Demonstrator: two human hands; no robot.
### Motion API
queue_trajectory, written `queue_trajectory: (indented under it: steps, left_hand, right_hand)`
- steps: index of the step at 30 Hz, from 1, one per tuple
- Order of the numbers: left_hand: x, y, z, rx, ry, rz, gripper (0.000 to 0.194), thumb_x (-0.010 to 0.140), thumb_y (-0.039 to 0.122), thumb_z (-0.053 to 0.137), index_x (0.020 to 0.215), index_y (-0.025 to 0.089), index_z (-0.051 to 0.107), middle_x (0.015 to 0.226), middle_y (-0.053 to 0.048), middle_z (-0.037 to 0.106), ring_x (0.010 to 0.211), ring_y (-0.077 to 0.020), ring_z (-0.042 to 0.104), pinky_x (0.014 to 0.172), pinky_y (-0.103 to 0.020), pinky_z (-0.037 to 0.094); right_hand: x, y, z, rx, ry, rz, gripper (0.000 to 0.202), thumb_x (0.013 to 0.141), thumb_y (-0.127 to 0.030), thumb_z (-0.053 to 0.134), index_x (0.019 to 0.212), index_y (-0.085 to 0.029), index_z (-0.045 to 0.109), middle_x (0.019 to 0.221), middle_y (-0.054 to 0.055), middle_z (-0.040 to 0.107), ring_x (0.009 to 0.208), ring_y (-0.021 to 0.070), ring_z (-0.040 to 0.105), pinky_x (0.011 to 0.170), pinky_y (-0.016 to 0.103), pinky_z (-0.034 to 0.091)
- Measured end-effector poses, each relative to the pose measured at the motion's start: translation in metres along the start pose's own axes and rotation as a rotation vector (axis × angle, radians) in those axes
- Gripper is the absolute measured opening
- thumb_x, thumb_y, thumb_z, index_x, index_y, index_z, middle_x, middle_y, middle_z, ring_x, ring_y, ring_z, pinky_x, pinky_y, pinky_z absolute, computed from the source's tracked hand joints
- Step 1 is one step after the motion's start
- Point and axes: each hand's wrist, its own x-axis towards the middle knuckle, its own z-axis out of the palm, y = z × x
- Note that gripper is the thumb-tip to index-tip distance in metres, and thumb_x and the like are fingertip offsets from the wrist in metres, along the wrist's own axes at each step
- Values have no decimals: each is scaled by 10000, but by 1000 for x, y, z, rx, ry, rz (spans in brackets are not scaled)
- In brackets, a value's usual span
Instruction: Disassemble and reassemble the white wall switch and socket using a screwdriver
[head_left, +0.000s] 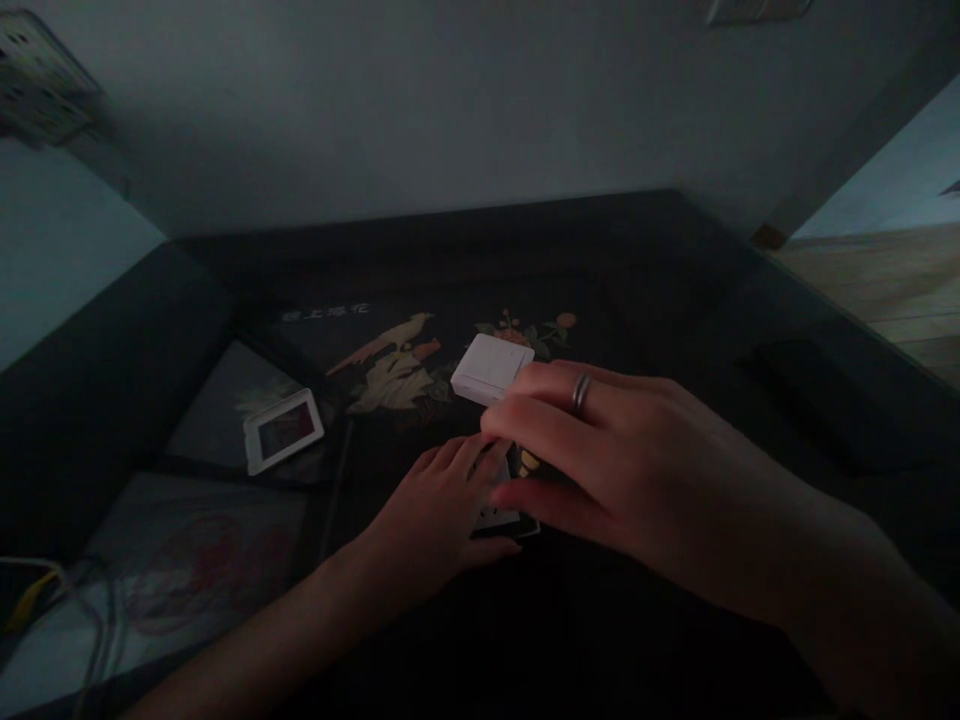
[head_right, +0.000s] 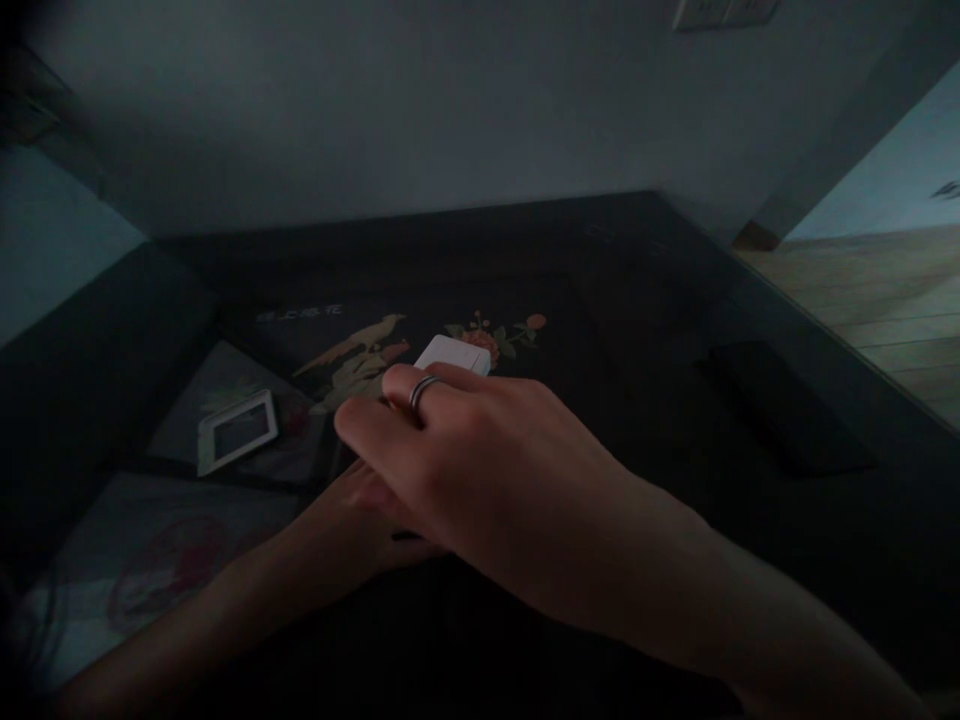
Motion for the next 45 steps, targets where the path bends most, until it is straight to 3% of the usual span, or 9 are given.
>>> queue_trajectory:
  steps: [4,9,14,20,23,26,28,35,45]
  left_hand:
    - [1,1,-3,29,-46,-15,665,779,419,778,1338,173,516,1375,-165,585,1261,-367,563,1056,-526,459]
    - [1,0,-2,8,-8,-1,681,807,443,739,1376,178,475,1396,-152,568,1277,-350,550,1071,-516,448]
    - [0,-1,-2,7,-24,11,659,784,406,771,1348,192,507,1422,-153,554,1296,-362,536,1066,-526,451]
    - [-1,-6,-1,37,30,52,780,786,464,783,1416,167,431,1482,-175,495,1337,-370,497,1069,-529,444]
    - [1,-7,-2,59,145,82,498,863,343,720,1298,187,535,1353,-129,602,1234,-324,580,1017,-476,486]
    - [5,-4,-5,101,184,78,140,912,207,628,1051,202,642,1059,-66,698,993,-262,669,868,-401,541]
    - [8,0,-6,130,178,65,83,903,178,624,975,205,657,943,-45,697,891,-242,675,792,-376,546]
    - [14,15,-11,234,134,19,45,884,171,663,926,185,669,882,-48,698,840,-257,679,737,-385,548]
    - [24,39,-28,312,-102,-48,132,938,99,544,919,168,655,922,-64,713,865,-256,694,786,-403,565]
  right_hand:
    - [-6,2,-3,74,-56,18,244,910,-59,567,1111,-179,633,1077,62,698,875,172,687,758,290,547]
    - [-15,2,-6,74,-83,19,365,918,-45,489,1224,-224,576,1269,77,645,1044,195,663,876,334,533]
    - [-12,2,-5,61,-97,68,273,919,-95,551,1161,-208,611,1141,68,683,894,178,685,756,291,533]
    - [-10,5,-7,138,-103,15,350,918,-29,453,1137,-223,645,1155,68,683,961,167,662,827,290,505]
    - [-11,8,-8,130,-91,21,328,922,-35,462,1130,-210,647,1128,73,686,965,181,654,847,311,499]
    - [-11,12,-8,125,-86,24,324,921,-31,487,1146,-213,633,1128,63,681,997,183,646,869,311,486]
    - [-11,14,-8,138,-87,15,324,920,-29,496,1147,-217,629,1129,59,679,1008,180,644,884,310,481]
    - [-16,17,-9,141,-103,-1,303,938,-60,483,1150,-221,627,1129,62,675,1023,187,650,898,331,493]
    - [-24,21,-43,27,31,-2,234,926,-107,464,919,-261,640,1042,-9,700,866,164,682,647,266,500]
